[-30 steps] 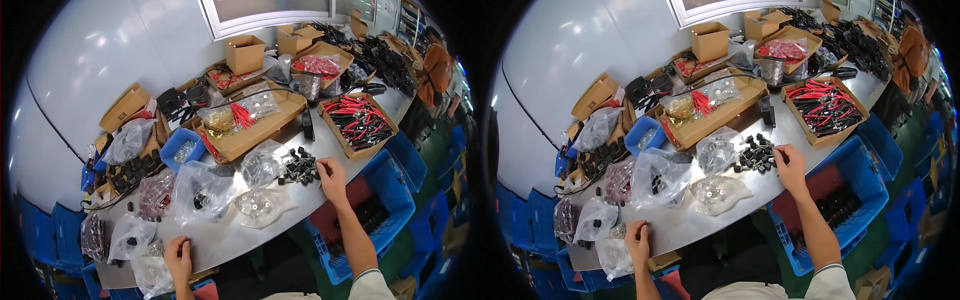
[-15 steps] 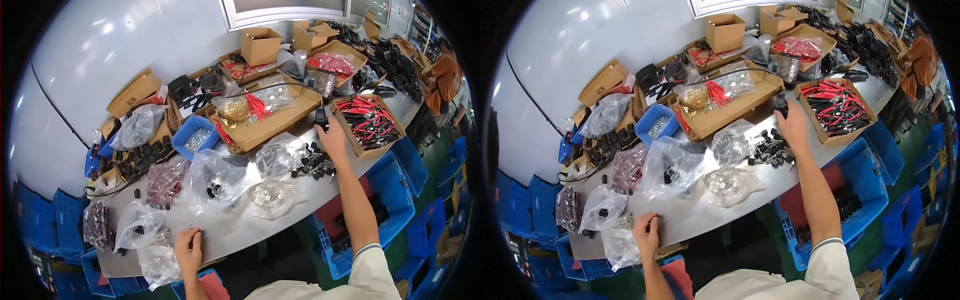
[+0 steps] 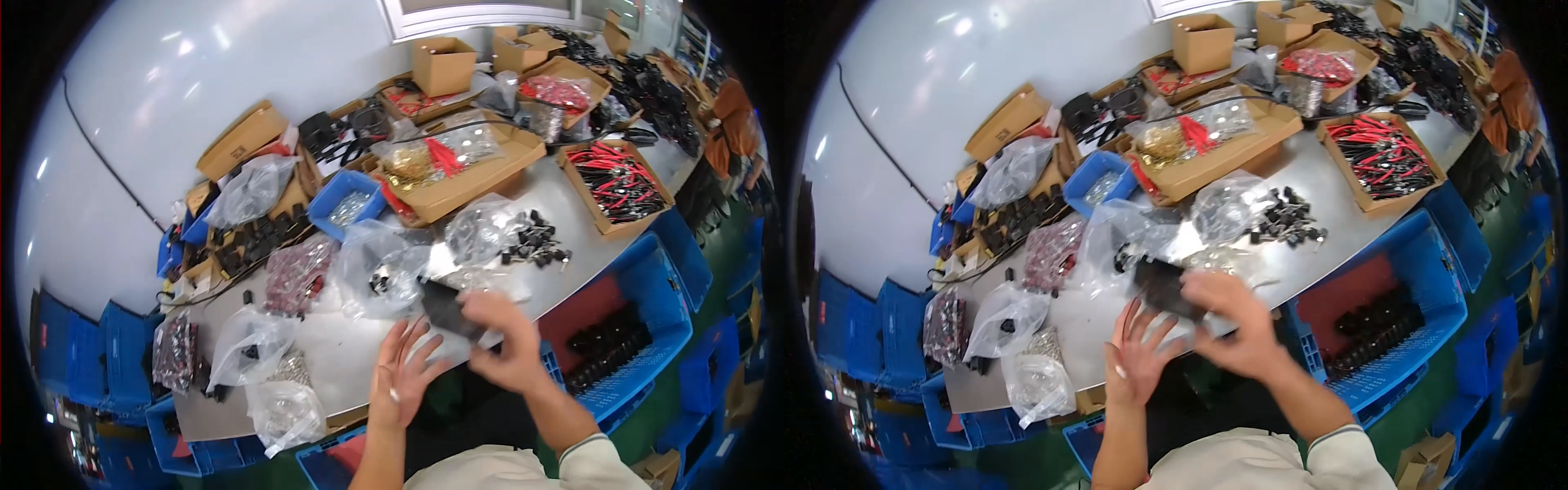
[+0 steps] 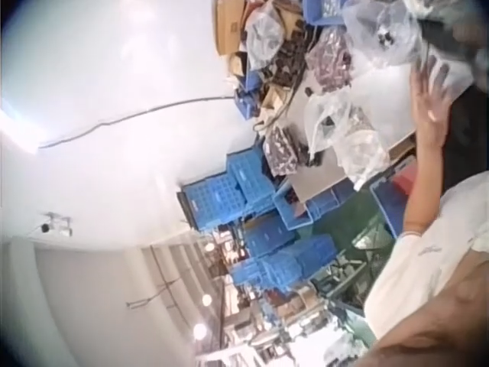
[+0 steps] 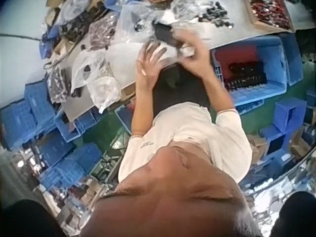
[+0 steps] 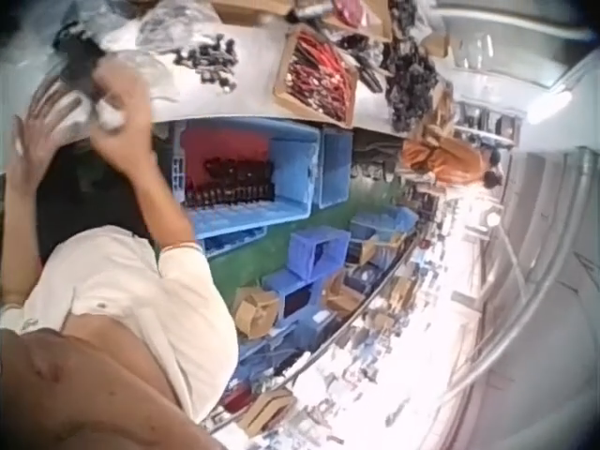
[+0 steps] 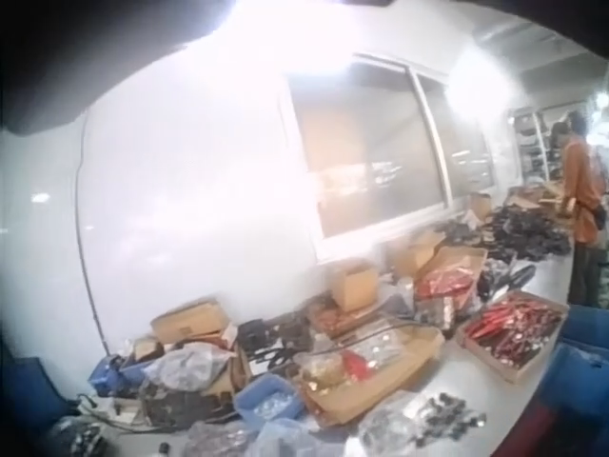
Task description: Assembling electronic cooling fans by attaching components and packaging them into plastic bags.
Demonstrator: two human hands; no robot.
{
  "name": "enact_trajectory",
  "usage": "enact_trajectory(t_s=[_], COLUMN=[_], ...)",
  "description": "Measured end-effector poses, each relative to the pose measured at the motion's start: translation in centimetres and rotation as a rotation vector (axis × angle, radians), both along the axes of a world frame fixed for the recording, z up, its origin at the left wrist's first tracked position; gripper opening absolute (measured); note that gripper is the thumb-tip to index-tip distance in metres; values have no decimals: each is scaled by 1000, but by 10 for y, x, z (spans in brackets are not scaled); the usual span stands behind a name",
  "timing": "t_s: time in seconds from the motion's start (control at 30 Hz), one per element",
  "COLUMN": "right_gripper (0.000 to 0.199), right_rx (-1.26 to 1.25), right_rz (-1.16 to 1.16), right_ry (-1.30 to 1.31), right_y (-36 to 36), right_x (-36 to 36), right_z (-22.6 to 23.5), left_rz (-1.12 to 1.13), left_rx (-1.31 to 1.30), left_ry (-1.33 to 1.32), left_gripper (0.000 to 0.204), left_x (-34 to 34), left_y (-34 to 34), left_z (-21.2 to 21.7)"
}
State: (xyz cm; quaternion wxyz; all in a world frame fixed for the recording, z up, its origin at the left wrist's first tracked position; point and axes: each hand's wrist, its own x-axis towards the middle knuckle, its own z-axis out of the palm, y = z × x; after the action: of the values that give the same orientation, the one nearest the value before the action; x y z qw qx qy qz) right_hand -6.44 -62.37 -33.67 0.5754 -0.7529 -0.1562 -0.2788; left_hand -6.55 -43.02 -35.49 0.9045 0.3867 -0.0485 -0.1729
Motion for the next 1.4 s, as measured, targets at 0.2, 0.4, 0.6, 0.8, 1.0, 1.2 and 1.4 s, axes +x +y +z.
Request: enact_trajectory(t_s=[0.2, 0.4, 0.6, 0.8, 1.0, 1.2, 1.4], right_gripper=[58, 59, 65, 62, 59, 59, 57], right_rx=[-139, -101, -170, -18, 327, -11, -462], right_rz=[65, 200, 255, 294, 476, 383, 179], right_ry=[-29, -17, -15, 106, 234, 220, 126], right_y=[63, 74, 67, 71, 63, 68, 69], right_x=[-32, -32, -37, -41, -38, -31, -7], right_z=[-33, -37, -38, -46, -39, -44, -51], left_rz=[57, 74, 79, 114, 153, 141, 259], left_rx=[38, -96, 132, 73, 86, 104, 660], left_ry=[77, -56, -30, -30, -38, 60, 215], left_gripper=[123, 125, 135, 127, 124, 87, 41], left_x=[-7, -11, -21, -23, -17, -13, 0], left_y=[13, 25, 35, 40, 33, 38, 70], left_z=[-1, -13, -7, -12, -9, -21, -7])
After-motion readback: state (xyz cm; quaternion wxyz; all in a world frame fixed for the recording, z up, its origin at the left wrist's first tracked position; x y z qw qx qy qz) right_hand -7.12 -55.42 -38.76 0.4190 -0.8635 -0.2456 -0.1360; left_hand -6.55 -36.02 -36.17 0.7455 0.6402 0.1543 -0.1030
